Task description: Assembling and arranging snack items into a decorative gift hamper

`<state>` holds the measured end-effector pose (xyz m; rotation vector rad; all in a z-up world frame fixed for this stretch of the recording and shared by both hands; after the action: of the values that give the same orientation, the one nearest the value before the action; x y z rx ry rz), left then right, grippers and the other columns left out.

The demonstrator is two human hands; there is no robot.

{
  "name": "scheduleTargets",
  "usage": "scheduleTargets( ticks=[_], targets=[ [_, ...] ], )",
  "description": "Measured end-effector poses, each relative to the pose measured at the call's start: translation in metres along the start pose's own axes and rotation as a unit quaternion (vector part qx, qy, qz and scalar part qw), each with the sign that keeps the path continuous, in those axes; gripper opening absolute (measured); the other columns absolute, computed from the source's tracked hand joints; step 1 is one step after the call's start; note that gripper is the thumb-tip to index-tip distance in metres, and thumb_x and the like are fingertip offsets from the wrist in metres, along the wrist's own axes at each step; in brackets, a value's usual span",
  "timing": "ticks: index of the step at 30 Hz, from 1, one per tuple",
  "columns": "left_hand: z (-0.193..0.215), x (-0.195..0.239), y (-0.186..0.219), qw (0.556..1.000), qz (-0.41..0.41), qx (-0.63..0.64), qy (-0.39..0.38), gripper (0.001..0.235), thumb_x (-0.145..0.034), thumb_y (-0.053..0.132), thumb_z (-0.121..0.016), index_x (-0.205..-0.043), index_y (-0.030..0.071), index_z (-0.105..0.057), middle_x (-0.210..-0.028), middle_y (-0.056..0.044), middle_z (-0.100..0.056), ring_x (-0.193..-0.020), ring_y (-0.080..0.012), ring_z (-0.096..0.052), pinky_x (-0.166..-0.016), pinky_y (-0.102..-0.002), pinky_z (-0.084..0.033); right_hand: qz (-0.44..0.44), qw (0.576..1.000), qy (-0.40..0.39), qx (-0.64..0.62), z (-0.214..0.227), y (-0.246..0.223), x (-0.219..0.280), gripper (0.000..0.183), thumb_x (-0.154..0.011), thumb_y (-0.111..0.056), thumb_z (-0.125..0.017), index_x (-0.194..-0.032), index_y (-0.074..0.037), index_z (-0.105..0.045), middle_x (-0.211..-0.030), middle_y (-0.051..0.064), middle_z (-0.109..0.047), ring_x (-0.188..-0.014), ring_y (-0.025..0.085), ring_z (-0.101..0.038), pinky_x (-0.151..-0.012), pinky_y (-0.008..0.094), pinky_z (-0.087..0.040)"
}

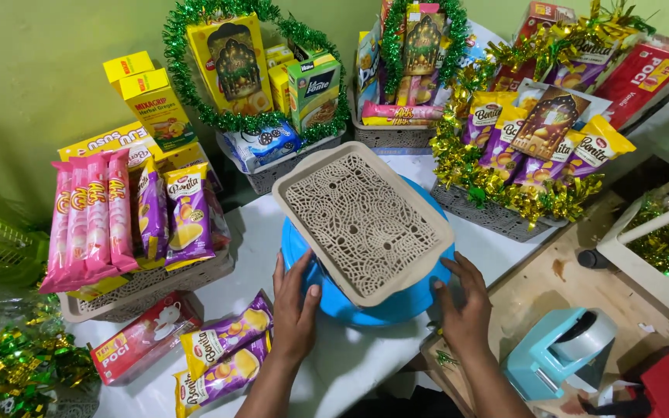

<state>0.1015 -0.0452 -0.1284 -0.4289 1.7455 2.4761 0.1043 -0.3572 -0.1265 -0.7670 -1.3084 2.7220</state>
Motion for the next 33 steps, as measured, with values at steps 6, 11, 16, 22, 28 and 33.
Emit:
scheduleTargets(
  ticks=[6,11,16,22,28,33],
  targets=[
    [0.006,0.000,-0.004,0.998,0.028,0.011,0.048,0.060,-0.097,0.059,-0.041,-0.136,0.019,-0.064,-0.154,-0.022,-0.051,-0.160,-0.0366,-0.022,-0.110,-0.059,-0.036,0.042,0.999,0.030,0.002,0.009,-0.029,0.001,0.063,-0.091,-0.038,-0.065,-0.143,-0.004,-0.055,-0.150,0.020,-0.053,-0.144,0.035,-0.047,-0.119,0.049,-0.036],
    [0.003,-0.008,0.033,0.982,-0.155,-0.079,0.079,0.037,-0.098,0.033,-0.060,-0.125,0.008,-0.063,-0.119,-0.012,-0.069,-0.122,-0.0303,-0.063,-0.128,-0.061,-0.021,0.183,0.982,0.046,-0.026,-0.011,-0.053,0.019,0.116,-0.066,-0.063,-0.076,-0.154,-0.002,-0.031,-0.157,0.028,-0.037,-0.151,0.045,-0.038,-0.124,0.058,-0.034],
    [-0.007,-0.006,0.018,0.982,-0.142,-0.114,0.060,0.032,-0.092,0.029,-0.069,-0.121,0.017,-0.070,-0.128,-0.014,-0.060,-0.138,-0.0426,-0.045,-0.125,-0.068,-0.018,0.112,0.993,0.019,0.031,-0.022,-0.021,0.007,0.107,-0.074,-0.050,-0.077,-0.159,-0.005,-0.030,-0.162,0.022,-0.038,-0.152,0.044,-0.033,-0.121,0.063,-0.024],
    [-0.010,-0.006,0.014,0.983,-0.130,-0.102,0.084,0.025,-0.093,0.029,-0.067,-0.112,0.017,-0.076,-0.133,-0.017,-0.056,-0.142,-0.0446,-0.040,-0.121,-0.068,-0.022,-0.030,0.999,-0.020,0.020,-0.017,0.001,-0.004,0.071,-0.095,-0.051,-0.049,-0.154,-0.013,-0.044,-0.161,0.021,-0.040,-0.156,0.043,-0.024,-0.119,0.065,-0.014],
    [0.007,0.002,0.013,0.975,-0.065,-0.059,0.202,0.039,-0.100,0.034,-0.053,-0.128,0.008,-0.064,-0.143,-0.019,-0.053,-0.149,-0.0419,-0.042,-0.118,-0.055,-0.035,0.309,0.942,0.131,0.030,0.010,-0.078,0.025,0.022,-0.103,-0.014,-0.042,-0.113,-0.001,-0.056,-0.088,0.018,-0.049,-0.078,0.036,-0.057,-0.102,0.063,-0.044],
    [0.009,0.011,0.021,0.977,-0.044,-0.040,0.203,0.037,-0.100,0.030,-0.052,-0.128,0.008,-0.064,-0.138,-0.017,-0.059,-0.138,-0.0341,-0.053,-0.112,-0.047,-0.041,0.217,0.966,0.114,-0.081,0.014,-0.052,0.020,0.042,-0.098,-0.024,-0.039,-0.089,0.003,-0.069,-0.056,0.004,-0.055,-0.059,0.024,-0.053,-0.083,0.045,-0.045]
  ],
)
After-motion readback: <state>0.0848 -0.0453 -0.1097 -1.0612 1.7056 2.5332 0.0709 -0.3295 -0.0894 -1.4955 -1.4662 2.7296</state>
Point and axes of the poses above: each hand's wrist, its own x-axis away from the middle knuckle, its own z-axis out of the back of the hand, y = z × x, the point moved 5 cm from there along -x, towards the middle knuckle
